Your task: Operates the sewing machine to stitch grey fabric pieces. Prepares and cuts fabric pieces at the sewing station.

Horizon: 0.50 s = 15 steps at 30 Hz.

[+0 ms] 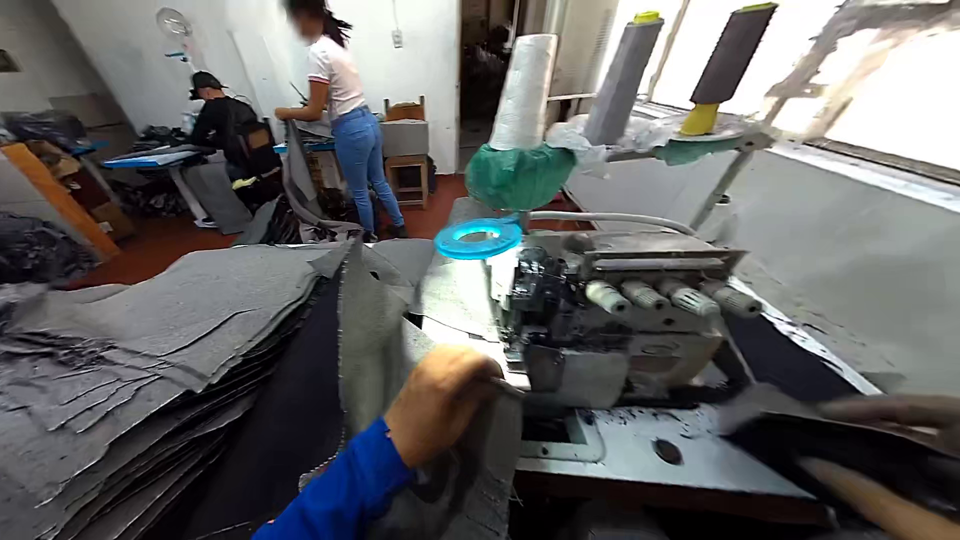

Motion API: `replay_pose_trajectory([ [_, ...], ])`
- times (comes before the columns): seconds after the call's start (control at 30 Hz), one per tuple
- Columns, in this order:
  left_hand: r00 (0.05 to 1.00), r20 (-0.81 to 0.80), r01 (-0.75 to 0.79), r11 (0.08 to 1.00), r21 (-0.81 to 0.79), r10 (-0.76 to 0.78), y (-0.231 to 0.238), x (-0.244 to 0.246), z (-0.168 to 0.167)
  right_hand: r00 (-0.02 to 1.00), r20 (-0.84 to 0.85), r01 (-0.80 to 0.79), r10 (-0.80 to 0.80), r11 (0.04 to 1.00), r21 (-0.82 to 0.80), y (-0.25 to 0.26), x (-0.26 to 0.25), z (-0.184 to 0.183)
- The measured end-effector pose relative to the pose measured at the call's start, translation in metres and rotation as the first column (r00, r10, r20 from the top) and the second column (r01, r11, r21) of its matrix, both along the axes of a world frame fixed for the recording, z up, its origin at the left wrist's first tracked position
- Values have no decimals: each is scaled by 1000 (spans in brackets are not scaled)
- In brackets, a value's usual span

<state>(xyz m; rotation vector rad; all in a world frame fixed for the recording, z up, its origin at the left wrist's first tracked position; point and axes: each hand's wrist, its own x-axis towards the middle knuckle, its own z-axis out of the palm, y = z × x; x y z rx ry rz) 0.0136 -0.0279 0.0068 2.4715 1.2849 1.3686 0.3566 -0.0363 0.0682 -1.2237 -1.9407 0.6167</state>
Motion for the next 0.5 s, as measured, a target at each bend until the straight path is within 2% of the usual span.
replay_pose_trajectory([
  [0.03, 999, 39, 30, 999, -24, -30, 0, 0, 3, 998, -51, -25, 27, 999, 41, 1, -7, -15],
  [0.13, 990, 108, 98, 994, -52, -92, -1, 2, 7, 960, -278, 77, -28, 983, 167, 5, -73, -58],
  [0.2, 985, 136, 113, 993, -43, -106, -2, 6, 7, 913, -407, 54, 8, 989, 141, 10, -119, -73],
  [0.33, 979, 178, 99, 995, -7, -96, -3, 3, 0, 770, -632, -55, 89, 996, 74, 5, -175, -82],
  [0.5, 943, 332, 72, 990, -123, -28, -5, -5, -3, 616, -784, -101, 81, 995, 24, 3, -192, -83],
])
